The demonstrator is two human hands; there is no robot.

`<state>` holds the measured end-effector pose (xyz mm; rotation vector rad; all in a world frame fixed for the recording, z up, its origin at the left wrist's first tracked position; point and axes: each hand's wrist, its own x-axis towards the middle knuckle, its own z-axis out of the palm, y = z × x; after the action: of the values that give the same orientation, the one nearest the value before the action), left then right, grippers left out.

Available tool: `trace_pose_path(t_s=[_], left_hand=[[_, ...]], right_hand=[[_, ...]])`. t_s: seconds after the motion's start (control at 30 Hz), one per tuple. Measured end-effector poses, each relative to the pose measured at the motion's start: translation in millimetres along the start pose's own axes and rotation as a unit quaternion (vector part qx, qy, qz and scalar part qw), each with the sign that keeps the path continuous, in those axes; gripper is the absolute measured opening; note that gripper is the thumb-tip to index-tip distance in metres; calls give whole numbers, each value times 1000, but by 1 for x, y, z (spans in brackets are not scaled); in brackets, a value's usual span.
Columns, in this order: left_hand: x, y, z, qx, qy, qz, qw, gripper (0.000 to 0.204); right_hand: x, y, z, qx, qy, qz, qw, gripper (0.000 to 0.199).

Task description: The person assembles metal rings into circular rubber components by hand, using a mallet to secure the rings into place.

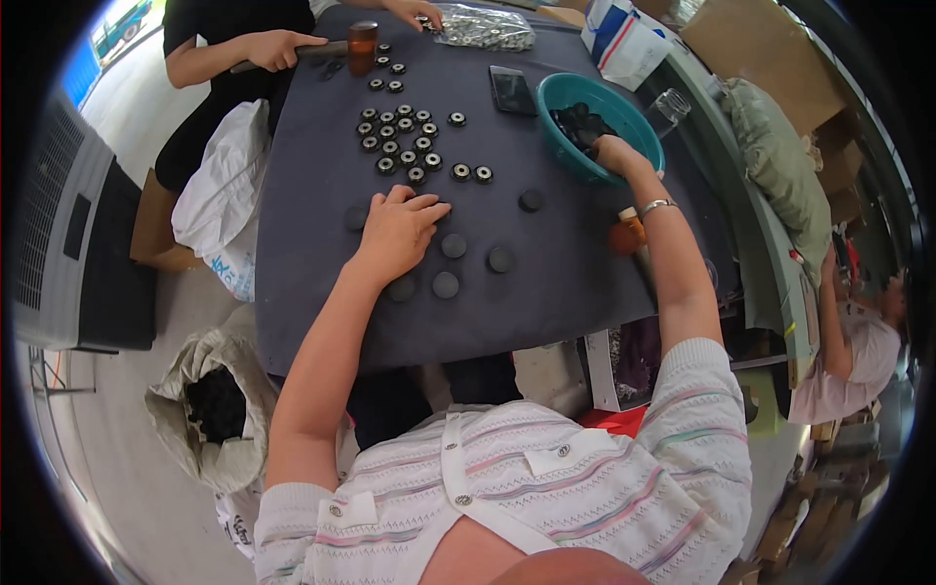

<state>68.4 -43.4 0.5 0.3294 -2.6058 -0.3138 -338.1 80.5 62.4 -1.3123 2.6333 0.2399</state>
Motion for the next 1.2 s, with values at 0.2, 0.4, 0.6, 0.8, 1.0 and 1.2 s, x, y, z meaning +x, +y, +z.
trace_pose_path(t_s=[0.2, 0.4, 0.6, 0.8, 1.0, 1.2], left_hand=[[-3, 3, -4, -41, 11, -9, 999, 34], [-4, 1, -2, -39, 6, -21, 999, 34], [-1, 2, -3, -53, -15, -22, 998, 41], [-4, -2, 2, -44, 15, -15, 999, 34], [-5, -2, 2, -70, -5, -37, 997, 44], [-4, -3, 0, -105, -1, -74, 992, 41]], right_hand=[[-36, -15, -22, -11, -10, 27, 1000, 30], [-33, -16, -23, -91, -55, 31, 994, 31], [-41, 14, -21, 108, 69, -44, 991, 31], [-61, 5, -23, 283, 211, -76, 932, 31], [-109, -97, -19, 498, 190, -252, 808, 29], [-114, -177, 27, 485, 11, -307, 819, 28]])
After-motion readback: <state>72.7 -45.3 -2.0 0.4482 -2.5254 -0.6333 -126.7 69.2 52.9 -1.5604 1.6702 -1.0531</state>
